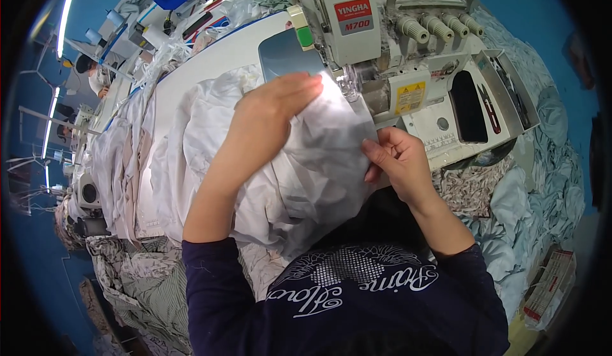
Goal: Sewing fabric pieces together using an industrial sewing machine to create pillow covers.
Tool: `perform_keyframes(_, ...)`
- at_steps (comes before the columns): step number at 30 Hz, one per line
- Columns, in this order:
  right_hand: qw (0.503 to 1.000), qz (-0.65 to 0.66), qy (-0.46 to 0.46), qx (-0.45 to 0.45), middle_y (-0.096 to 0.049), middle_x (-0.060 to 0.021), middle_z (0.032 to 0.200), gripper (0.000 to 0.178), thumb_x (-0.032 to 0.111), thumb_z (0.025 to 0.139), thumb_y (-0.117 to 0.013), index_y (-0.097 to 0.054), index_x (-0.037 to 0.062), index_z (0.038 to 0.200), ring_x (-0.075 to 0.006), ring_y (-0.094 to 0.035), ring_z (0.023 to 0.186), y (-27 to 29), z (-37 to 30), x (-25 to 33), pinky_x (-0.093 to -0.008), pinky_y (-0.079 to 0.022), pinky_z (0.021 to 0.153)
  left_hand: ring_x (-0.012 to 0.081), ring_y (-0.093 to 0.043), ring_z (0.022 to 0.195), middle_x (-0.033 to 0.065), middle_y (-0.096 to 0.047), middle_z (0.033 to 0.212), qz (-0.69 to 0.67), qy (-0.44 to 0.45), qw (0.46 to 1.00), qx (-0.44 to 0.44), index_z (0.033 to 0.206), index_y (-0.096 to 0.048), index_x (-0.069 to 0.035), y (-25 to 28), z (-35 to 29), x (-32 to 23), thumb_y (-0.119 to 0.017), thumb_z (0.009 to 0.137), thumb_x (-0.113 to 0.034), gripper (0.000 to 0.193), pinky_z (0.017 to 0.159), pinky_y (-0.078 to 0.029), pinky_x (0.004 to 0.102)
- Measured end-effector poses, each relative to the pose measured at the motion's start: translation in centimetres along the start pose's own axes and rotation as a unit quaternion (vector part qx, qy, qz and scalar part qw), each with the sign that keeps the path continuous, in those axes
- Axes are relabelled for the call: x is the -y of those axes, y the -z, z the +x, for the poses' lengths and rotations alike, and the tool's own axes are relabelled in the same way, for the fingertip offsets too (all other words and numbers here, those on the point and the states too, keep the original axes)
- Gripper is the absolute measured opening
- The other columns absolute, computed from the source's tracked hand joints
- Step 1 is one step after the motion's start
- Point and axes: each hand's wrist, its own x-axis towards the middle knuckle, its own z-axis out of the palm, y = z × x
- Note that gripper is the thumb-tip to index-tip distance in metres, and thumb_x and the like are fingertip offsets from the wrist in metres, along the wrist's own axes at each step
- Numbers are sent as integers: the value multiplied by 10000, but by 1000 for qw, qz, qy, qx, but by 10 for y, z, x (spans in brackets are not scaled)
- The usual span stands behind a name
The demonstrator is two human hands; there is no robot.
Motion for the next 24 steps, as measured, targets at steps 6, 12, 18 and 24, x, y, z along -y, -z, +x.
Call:
perform_keyframes(6,1000,8,14,-1,-556,0,630,222,204,857,-647,-533,26,790,-76,-542,462,-3,8,4,-190,-421,436,234,-586,963,32,-629,1101,117,79,990,-9,1060,-633,-72,-1,11,14,-524,676,67,422,791,-498,333)
perform_keyframes(12,998,24,28,44,-529,18,572,182,155,859,-637,-548,31,759,-38,-460,402,0,14,4,-166,-350,383,261,-571,940,53,-628,1087,157,186,970,-27,1043,-633,-63,-6,0,22,-544,738,-30,319,770,-495,335)
perform_keyframes(18,998,57,18,-7,-522,25,556,99,86,863,-602,-572,22,794,-22,-425,380,-7,9,6,-154,-306,361,237,-536,1087,118,-564,1216,-229,264,937,-18,1218,-566,-103,20,-12,61,-652,797,-200,441,905,-432,326)
perform_keyframes(24,998,57,19,-10,-528,19,579,83,76,854,-609,-569,31,797,-32,-442,397,-13,7,0,-160,-320,372,214,-531,1074,161,-582,1142,-32,413,908,-67,1244,-534,-56,7,-77,158,-728,728,-349,624,910,-404,313)
